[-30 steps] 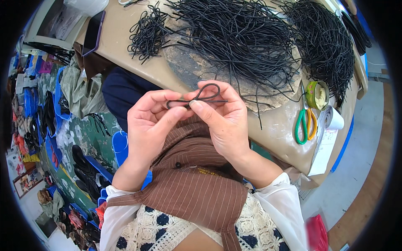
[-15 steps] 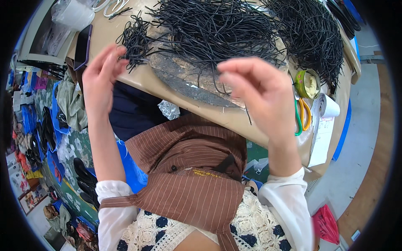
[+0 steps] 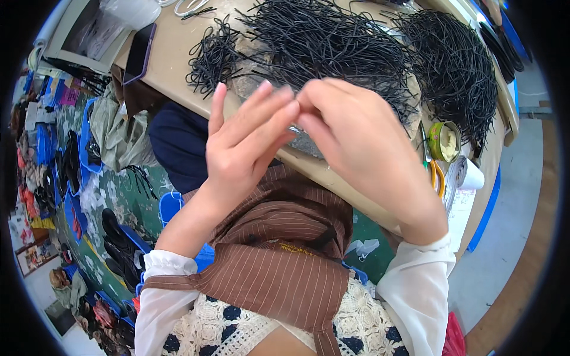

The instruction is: The person sits at a workbench and repeatedly ties small black elastic bands into knots by hand. They pick up individual bands from a large pile on the table, form a loop, and pull the ends through to secure the knot. The finished knotted bands are placed back onto the pile.

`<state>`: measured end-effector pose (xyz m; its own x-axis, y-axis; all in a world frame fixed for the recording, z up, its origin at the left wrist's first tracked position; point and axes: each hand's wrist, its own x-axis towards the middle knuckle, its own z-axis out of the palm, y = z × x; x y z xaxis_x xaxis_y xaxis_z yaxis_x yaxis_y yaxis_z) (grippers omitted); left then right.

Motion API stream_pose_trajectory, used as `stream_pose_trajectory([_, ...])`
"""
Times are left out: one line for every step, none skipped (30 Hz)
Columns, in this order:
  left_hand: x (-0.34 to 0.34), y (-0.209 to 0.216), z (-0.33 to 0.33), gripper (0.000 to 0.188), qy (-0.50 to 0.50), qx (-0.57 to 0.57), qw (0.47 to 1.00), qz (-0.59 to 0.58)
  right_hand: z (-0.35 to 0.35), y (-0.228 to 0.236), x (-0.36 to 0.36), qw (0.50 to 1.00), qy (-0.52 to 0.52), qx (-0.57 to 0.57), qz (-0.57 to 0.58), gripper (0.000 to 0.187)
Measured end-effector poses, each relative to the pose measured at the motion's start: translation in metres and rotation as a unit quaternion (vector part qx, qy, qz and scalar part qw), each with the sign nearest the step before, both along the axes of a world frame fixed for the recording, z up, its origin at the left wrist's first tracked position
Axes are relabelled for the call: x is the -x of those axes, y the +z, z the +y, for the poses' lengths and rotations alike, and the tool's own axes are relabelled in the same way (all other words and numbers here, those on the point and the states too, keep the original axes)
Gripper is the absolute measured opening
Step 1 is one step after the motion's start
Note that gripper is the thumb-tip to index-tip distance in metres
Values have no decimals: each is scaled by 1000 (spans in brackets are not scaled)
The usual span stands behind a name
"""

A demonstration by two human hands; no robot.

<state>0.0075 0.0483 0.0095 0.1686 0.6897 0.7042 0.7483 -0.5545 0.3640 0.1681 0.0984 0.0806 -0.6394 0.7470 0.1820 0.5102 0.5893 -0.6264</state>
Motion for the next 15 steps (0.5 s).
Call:
stream_pose_trajectory([3,10,-5,27,-24,-17,1000,7,-6,16,-4,998,8,55,-10,6])
stream_pose_trajectory([4,22,-11,25,-44,-29,999,-2,-9,26,-11,993,40,114,-8,6])
stream_pose_trajectory([7,30,-16,25,-63,-13,998,-21,-10,34,-19,982,70,173,-5,8])
stream_pose_trajectory([10,37,-22,25,-82,2,996,-40,-11,38,-24,967,101,232,-2,10])
stream_pose_trajectory([13,39,-25,25,-100,18,993,-60,-9,34,-26,944,116,308,30,10])
stream_pose_trajectory([17,36,-24,24,-119,35,988,-93,-6,25,-27,913,130,382,63,11])
stream_pose_trajectory([18,32,-25,22,-106,137,973,-154,-6,18,-28,875,143,453,94,13])
stream_pose_trajectory([19,29,-26,20,-92,236,944,-212,-9,15,-21,795,55,585,152,14])
stream_pose_trajectory([20,25,-28,18,-74,331,902,-267,-10,-4,-15,741,22,639,205,14])
stream_pose_trajectory([14,19,-31,15,-63,428,790,-434,-12,-20,-13,705,29,663,248,14])
stream_pose_trajectory([14,10,-32,15,-84,464,724,-504,-12,-31,-10,665,39,688,288,14])
stream_pose_trajectory([15,2,-30,16,-105,494,650,-568,-11,-36,-7,709,45,644,284,13])
stream_pose_trajectory([16,-3,-30,17,-126,518,568,-627,-10,-40,-5,750,49,597,279,13])
stream_pose_trajectory([15,-4,-29,19,-137,522,543,-643,-9,-41,-3,790,50,546,275,13])
stream_pose_trajectory([14,-4,-29,19,-131,510,555,-644,-9,-40,-2,804,48,536,253,12])
